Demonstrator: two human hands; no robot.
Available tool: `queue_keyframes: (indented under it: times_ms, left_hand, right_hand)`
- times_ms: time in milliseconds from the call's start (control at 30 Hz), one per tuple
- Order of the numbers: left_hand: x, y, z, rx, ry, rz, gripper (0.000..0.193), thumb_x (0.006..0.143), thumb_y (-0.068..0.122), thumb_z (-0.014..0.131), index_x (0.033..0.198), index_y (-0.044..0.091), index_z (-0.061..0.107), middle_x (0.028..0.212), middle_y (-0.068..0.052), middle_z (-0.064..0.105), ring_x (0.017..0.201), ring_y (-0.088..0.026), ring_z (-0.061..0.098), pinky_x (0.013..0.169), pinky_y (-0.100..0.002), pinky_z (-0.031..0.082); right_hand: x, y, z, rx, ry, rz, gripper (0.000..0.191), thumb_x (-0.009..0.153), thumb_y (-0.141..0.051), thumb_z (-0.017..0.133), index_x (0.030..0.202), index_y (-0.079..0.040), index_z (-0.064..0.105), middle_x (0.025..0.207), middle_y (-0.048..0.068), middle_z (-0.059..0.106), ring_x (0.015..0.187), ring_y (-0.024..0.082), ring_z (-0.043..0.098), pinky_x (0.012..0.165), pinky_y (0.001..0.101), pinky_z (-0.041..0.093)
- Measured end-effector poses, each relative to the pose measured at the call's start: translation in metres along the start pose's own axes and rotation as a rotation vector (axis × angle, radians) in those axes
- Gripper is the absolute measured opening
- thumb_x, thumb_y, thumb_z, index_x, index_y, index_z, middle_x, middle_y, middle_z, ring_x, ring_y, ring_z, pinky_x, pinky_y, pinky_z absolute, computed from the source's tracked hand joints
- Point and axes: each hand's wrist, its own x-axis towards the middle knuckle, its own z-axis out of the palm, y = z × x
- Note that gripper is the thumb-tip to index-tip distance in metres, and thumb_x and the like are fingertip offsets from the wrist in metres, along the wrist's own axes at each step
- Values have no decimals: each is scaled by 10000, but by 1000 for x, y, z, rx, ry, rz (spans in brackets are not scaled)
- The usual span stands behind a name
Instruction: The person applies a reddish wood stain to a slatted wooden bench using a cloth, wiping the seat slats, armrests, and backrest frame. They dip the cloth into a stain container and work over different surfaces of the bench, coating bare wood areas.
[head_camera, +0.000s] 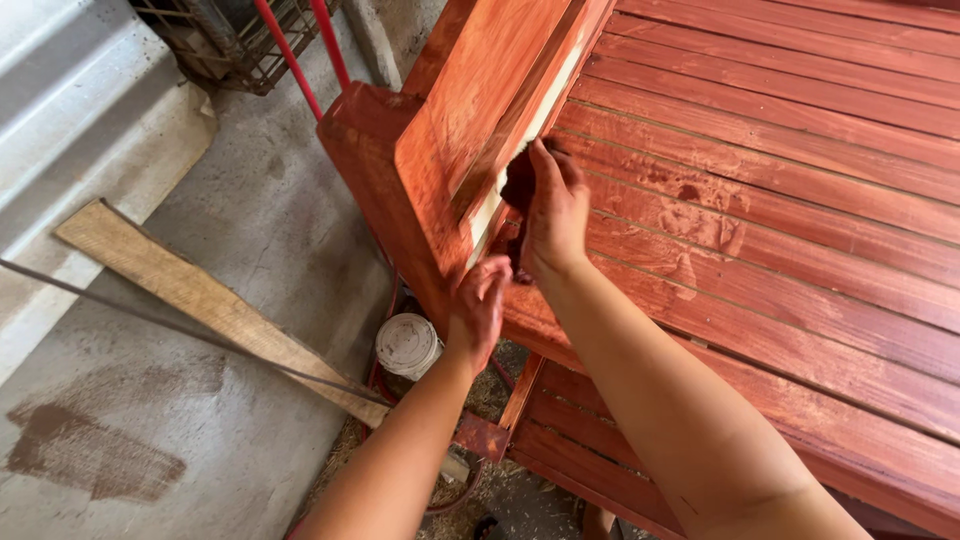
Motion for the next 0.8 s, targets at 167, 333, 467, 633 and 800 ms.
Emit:
queue_keyframes:
  times_ms: [167, 333, 467, 633, 800]
  left_hand:
    - [38, -3, 56, -807, 204, -302, 928, 928, 680, 506, 1647, 213, 153, 1651, -159, 193, 1473, -299, 321, 1259, -470, 193]
    - [70, -8, 107, -1200, -76, -67, 919, 995, 670, 505, 1614, 39, 255, 1613, -162, 313, 1458, -339, 330, 1256, -500, 205]
    - [94, -10, 129, -1088, -36, -138, 774, 1033, 471, 567, 1584, -7, 307, 1575, -178, 387, 1416, -317, 435, 1230, -455, 303]
    - [102, 6, 115, -357, 278, -243, 607, 935, 193, 628, 1499, 84, 433, 1511, -135, 495, 1351, -289, 551, 1116, -408, 452]
    - [71, 36, 57, 970, 393, 333, 570, 822, -58, 765, 1286, 244, 631, 1401, -92, 520, 1311, -280, 527, 1058, -497, 539]
  right_hand:
    - [12, -28, -27, 181, -27, 70, 155, 962, -174, 697, 1019, -78, 589, 927, 99, 655, 811, 225, 687, 699, 389, 622]
    - [24, -29, -66, 130, -90, 154, 88, 1007, -99, 622, 1059, -52, 568, 982, 113, 659, 889, 241, 692, 805, 410, 633]
    - [45, -22, -108, 48, -22, 506, 191, 1041, -196, 545, 1100, -22, 598, 990, 134, 686, 878, 265, 696, 808, 420, 631]
    - [74, -6, -158, -202, -108, 663, 287, 1031, -329, 523, 1137, -79, 617, 1029, 123, 703, 892, 242, 691, 818, 412, 590]
    - [99, 42, -192, -733, -136, 357, 335, 995, -315, 632, 1214, -66, 681, 1105, 82, 726, 1050, 198, 627, 951, 375, 479]
